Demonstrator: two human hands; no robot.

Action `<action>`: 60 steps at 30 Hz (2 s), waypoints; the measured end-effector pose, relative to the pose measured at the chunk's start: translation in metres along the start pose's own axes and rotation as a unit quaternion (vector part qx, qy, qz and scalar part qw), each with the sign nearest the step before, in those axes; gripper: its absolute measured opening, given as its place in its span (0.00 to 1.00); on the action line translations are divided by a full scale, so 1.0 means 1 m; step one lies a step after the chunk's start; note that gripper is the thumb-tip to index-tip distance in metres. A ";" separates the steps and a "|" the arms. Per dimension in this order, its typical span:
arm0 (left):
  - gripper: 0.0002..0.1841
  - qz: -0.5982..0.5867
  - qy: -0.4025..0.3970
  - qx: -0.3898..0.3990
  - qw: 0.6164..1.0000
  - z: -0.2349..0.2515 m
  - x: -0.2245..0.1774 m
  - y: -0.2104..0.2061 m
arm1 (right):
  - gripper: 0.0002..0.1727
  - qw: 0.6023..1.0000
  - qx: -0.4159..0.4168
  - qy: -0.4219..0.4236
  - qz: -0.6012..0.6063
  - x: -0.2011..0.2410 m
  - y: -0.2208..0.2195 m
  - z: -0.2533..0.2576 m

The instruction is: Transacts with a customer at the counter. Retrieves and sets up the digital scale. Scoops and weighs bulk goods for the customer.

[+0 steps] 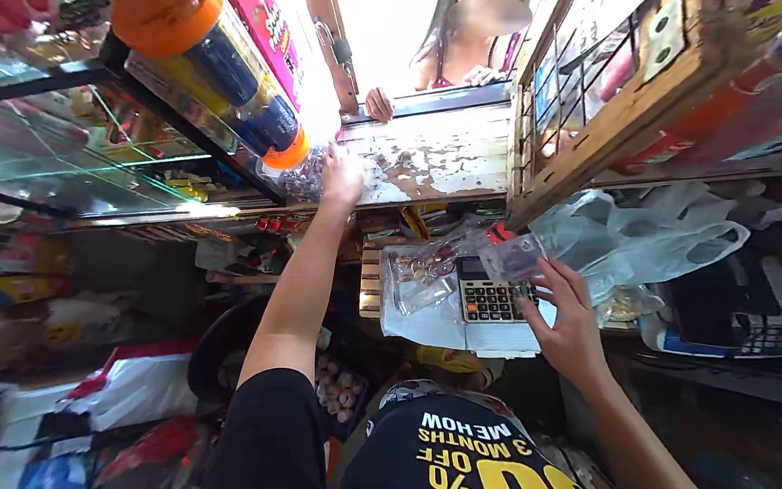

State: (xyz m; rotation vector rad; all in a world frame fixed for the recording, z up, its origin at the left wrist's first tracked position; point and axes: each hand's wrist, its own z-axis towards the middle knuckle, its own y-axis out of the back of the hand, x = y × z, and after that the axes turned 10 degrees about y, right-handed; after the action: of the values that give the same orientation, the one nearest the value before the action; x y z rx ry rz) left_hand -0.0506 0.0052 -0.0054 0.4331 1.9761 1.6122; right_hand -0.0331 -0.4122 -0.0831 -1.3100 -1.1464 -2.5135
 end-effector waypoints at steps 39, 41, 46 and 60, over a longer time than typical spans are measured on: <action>0.21 0.066 -0.039 0.248 0.966 -0.142 -0.048 -0.018 | 0.27 0.995 0.076 -0.055 0.034 -0.022 0.042 -0.065; 0.21 0.049 -0.034 0.248 0.967 -0.145 -0.068 -0.050 | 0.27 0.994 0.087 -0.056 0.040 -0.021 0.038 -0.063; 0.25 0.015 -0.091 0.136 0.986 -0.127 -0.073 -0.153 | 0.27 0.989 0.110 -0.075 0.062 -0.016 0.028 -0.060; 0.18 -0.159 -0.107 0.017 0.981 -0.203 0.023 -0.159 | 0.29 0.837 0.074 -0.368 0.397 -0.028 -0.094 0.027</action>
State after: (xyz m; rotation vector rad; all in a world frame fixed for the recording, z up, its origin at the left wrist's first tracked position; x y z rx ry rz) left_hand -0.1748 -0.1792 -0.1377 0.2749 1.8075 1.2786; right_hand -0.0341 -0.3345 -0.1485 -2.1903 -0.5973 -1.3194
